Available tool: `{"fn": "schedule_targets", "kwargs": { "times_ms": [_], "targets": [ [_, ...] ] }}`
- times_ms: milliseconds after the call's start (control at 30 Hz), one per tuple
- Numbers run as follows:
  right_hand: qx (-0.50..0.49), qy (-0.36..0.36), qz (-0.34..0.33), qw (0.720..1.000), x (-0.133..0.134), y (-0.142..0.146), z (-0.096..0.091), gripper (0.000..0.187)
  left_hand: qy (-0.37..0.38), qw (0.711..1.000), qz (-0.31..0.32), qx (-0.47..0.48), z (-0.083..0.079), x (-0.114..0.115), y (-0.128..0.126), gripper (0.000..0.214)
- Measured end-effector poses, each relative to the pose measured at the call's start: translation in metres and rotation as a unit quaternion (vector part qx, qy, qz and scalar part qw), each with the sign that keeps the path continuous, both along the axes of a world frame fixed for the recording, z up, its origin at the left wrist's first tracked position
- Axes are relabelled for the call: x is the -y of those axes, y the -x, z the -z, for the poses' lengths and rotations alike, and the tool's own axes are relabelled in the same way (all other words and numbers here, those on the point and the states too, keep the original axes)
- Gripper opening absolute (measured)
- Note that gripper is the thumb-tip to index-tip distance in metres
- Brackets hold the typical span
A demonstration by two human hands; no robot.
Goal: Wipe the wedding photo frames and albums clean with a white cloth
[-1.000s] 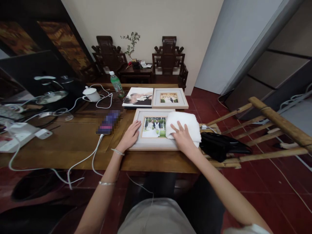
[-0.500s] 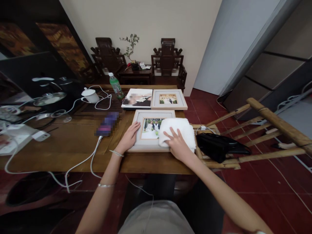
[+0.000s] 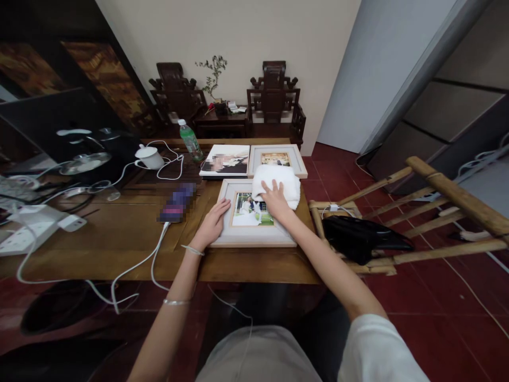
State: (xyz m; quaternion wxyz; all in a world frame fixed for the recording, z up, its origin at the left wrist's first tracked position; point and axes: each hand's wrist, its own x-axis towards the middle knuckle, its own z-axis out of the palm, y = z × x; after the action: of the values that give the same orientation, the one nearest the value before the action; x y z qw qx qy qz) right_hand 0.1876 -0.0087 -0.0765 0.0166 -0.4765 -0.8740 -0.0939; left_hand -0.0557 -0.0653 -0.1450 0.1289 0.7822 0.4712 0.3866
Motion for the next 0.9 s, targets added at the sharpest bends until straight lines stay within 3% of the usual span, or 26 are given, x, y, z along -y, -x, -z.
{"fn": "schedule_targets", "kwargs": {
  "times_ms": [133, 300, 433, 600, 733, 900],
  "targets": [
    [0.031, 0.035, -0.02, 0.999, 0.049, -0.002, -0.002, 0.049, 0.002, 1.0, -0.008, 0.002, 0.0, 0.0, -0.002, 0.047],
    [0.031, 0.134, -0.066, 0.988, 0.123, -0.012, -0.033, 0.056, -0.005, 1.0, -0.015, 0.001, 0.0, 0.0, -0.004, 0.049],
    [-0.01, 0.187, -0.111, 0.976, 0.151, -0.014, -0.048, 0.06, -0.001, 1.0, -0.012, 0.002, 0.0, 0.001, -0.003, 0.051],
    [-0.032, 0.151, -0.094, 0.984, 0.129, -0.006, -0.023, 0.065, 0.013, 1.0, -0.004, 0.002, -0.002, 0.001, -0.002, 0.049],
    [-0.038, 0.073, -0.059, 0.995, 0.08, -0.006, -0.002, 0.059, 0.008, 1.0, 0.005, -0.003, -0.002, 0.001, 0.0, 0.048],
    [-0.058, -0.008, -0.046, 0.997, 0.012, -0.011, -0.001, 0.057, 0.013, 1.0, 0.012, -0.012, -0.002, 0.001, 0.002, 0.052]
  ]
}}
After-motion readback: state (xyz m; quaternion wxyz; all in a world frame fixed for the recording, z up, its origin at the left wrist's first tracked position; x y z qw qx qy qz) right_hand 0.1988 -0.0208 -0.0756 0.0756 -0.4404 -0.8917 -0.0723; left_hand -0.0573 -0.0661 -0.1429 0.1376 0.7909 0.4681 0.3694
